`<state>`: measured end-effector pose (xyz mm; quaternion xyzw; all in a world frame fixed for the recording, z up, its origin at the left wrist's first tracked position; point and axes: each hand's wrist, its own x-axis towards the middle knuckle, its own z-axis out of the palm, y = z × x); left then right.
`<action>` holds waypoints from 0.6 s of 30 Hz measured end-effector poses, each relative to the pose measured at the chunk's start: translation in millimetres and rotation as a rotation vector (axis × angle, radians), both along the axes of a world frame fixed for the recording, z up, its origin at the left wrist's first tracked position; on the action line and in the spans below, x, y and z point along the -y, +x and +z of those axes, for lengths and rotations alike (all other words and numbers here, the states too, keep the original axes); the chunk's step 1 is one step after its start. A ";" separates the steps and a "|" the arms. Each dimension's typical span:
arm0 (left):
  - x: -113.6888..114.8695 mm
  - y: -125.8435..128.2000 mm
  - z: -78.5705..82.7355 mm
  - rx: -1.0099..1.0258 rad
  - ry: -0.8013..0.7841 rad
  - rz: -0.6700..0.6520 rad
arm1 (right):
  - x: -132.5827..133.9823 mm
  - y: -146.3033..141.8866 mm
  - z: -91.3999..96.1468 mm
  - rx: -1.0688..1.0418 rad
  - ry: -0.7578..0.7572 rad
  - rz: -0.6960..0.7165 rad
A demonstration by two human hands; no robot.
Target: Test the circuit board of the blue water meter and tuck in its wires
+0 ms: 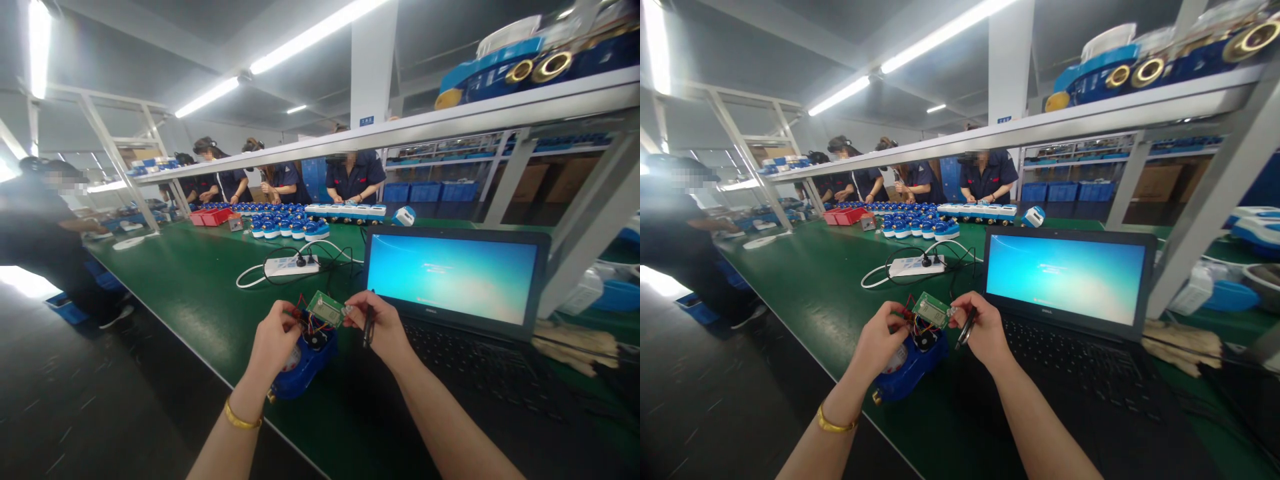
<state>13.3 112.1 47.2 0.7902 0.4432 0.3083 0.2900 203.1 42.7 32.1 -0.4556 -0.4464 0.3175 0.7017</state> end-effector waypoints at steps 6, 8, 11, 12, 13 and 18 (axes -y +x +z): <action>-3.6 1.1 -11.4 0.177 -0.067 -0.026 | -1.9 0.2 -3.1 -0.075 -0.099 0.016; -3.1 0.7 -12.1 0.202 -0.069 -0.048 | -2.0 -0.4 -3.5 -0.097 -0.116 0.016; -0.1 0.3 -10.1 0.214 -0.070 -0.062 | -2.1 -1.5 -3.5 -0.119 -0.133 0.019; 1.4 0.5 -9.1 0.211 -0.074 -0.057 | -2.0 -1.7 -3.5 -0.124 -0.137 0.019; 3.0 0.8 -8.3 0.206 -0.072 -0.049 | -1.9 -1.8 -3.5 -0.127 -0.139 0.020; 9.9 5.3 -5.5 0.130 0.020 -0.028 | -1.3 -1.1 -4.1 -0.136 -0.148 0.038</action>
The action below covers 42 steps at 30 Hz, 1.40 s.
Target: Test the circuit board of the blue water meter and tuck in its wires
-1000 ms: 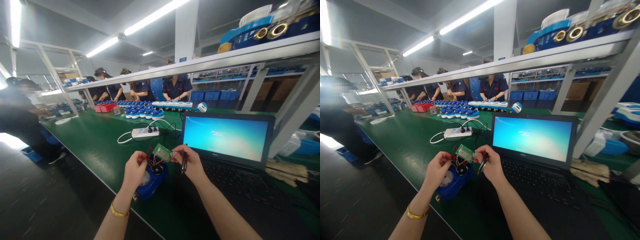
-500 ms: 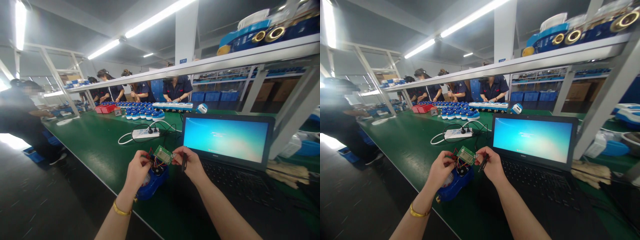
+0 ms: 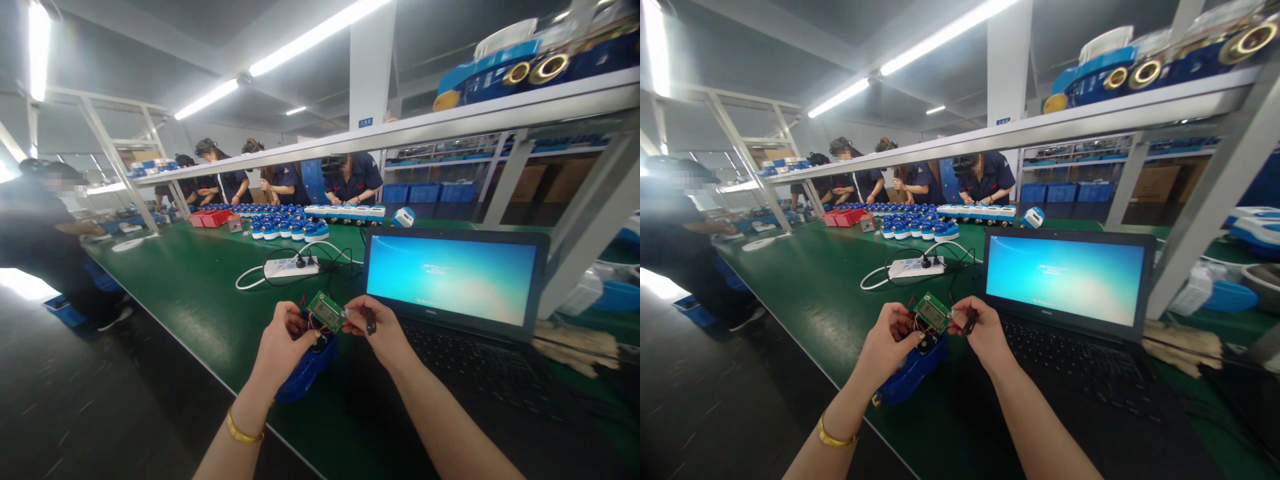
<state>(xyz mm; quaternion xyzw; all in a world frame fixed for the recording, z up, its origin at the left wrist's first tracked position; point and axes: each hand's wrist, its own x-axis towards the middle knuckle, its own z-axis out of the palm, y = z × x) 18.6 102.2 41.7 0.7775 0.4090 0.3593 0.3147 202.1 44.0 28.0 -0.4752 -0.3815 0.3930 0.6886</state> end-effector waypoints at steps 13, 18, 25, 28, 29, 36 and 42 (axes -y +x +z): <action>0.0 -2.6 -3.6 -0.139 0.186 -0.057 | -0.9 6.8 -11.1 0.032 0.024 0.071; -1.8 -2.9 -6.6 -0.096 0.153 -0.053 | -0.5 6.7 -10.9 0.034 0.025 0.066; -3.4 -4.6 -5.6 -0.095 0.112 -0.048 | -1.2 4.4 -5.6 0.036 0.023 0.035; -3.4 -4.9 -5.5 -0.096 0.098 -0.055 | -1.4 4.2 -6.2 0.042 0.023 0.034; -3.2 -4.9 -5.4 -0.101 0.093 -0.057 | -1.5 4.5 -7.0 0.045 0.025 0.036; -2.1 -3.6 -2.3 -0.050 0.102 -0.099 | -2.7 9.0 -13.1 0.063 0.036 0.063; 0.3 -3.7 0.9 -0.068 0.071 -0.107 | -2.0 8.4 -12.8 0.073 0.034 0.058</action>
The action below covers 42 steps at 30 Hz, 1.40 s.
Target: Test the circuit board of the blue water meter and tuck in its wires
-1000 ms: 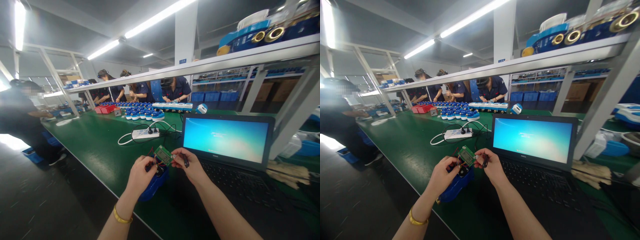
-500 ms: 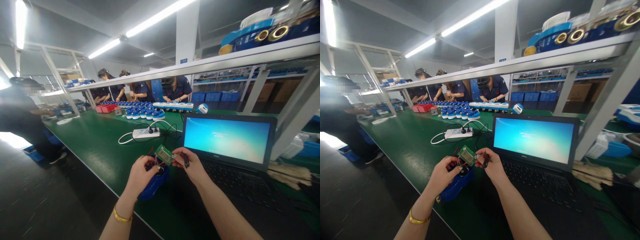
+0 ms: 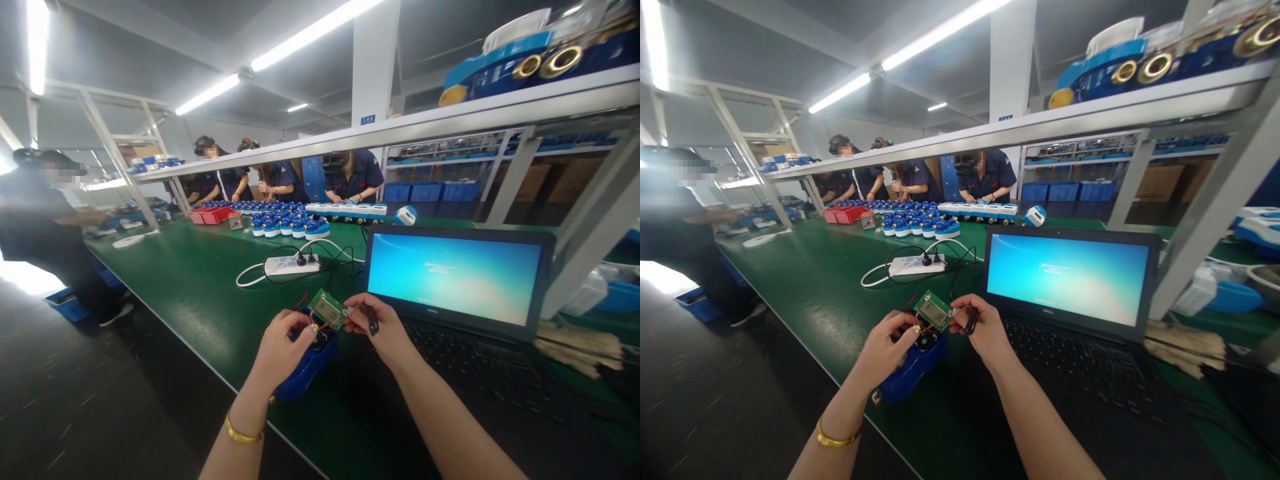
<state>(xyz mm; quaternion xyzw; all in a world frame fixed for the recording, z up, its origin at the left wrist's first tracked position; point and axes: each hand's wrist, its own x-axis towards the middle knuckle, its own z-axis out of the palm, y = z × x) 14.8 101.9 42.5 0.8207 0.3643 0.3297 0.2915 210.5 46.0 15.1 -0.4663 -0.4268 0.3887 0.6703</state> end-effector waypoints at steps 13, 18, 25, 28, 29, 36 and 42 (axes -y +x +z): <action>-0.3 1.5 -4.6 -0.092 0.069 0.035 | 0.3 -1.6 2.1 0.001 -0.004 -0.013; 0.9 1.2 -3.4 -0.075 0.030 0.065 | -0.6 -0.9 0.5 0.003 0.013 -0.012; -1.7 -0.6 -5.1 0.012 -0.030 0.065 | -0.1 0.0 0.2 0.019 0.023 -0.008; -2.1 -1.0 -4.4 0.046 -0.044 0.033 | 0.6 -0.1 0.7 0.028 0.024 -0.014; -2.0 -1.1 -4.0 0.053 -0.046 0.024 | 0.7 -0.1 0.9 0.030 0.025 -0.015; -3.3 -2.5 -3.4 0.037 -0.020 -0.009 | -0.1 0.1 1.6 0.036 0.029 -0.017; -5.0 -3.1 -3.3 0.015 -0.028 0.015 | -0.2 1.0 1.8 0.030 0.028 -0.008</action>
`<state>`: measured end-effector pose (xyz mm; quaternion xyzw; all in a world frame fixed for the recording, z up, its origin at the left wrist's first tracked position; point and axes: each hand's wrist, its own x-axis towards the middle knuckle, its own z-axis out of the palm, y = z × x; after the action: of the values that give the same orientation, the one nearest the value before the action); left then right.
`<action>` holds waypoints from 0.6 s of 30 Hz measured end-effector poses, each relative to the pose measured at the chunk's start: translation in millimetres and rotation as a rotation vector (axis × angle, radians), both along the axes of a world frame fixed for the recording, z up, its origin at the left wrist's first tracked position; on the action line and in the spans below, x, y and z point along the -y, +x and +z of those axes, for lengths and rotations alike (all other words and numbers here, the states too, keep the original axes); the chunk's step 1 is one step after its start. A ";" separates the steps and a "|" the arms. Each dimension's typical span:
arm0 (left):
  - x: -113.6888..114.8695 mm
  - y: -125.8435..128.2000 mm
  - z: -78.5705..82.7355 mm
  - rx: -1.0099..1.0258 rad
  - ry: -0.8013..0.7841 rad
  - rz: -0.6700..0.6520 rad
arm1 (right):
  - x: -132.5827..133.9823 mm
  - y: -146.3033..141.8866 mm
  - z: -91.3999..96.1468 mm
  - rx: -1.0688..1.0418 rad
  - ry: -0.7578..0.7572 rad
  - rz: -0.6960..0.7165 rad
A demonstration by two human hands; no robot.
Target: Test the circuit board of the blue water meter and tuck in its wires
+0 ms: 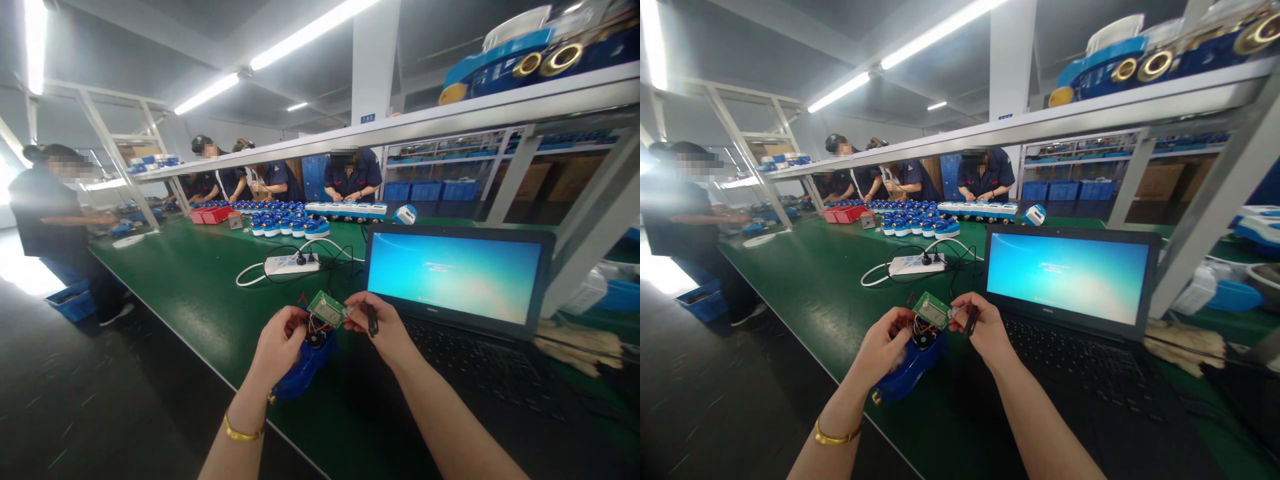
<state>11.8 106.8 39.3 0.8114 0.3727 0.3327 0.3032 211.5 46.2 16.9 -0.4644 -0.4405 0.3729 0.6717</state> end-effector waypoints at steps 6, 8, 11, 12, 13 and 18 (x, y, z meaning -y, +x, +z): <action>-2.7 -0.3 -2.0 0.005 0.000 0.060 | 0.0 0.9 -0.6 -0.005 0.006 0.014; -3.1 -0.1 -2.4 0.015 0.003 0.077 | 0.1 1.3 -0.2 -0.005 0.008 0.013; -2.4 0.4 -1.6 0.025 -0.007 0.080 | 0.6 1.5 1.1 -0.001 0.010 0.010; -1.9 0.5 -0.9 0.025 -0.010 0.080 | 0.8 1.5 1.6 0.001 0.010 0.010; -1.4 0.6 -0.2 0.025 -0.012 0.079 | 1.1 1.4 2.1 0.004 0.010 0.013; 0.7 0.6 3.4 0.025 -0.024 0.063 | 2.4 1.2 3.8 0.013 0.009 0.026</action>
<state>12.4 106.1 42.7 0.7914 0.3984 0.3476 0.3068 212.7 43.8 20.7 -0.4579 -0.4525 0.3765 0.6662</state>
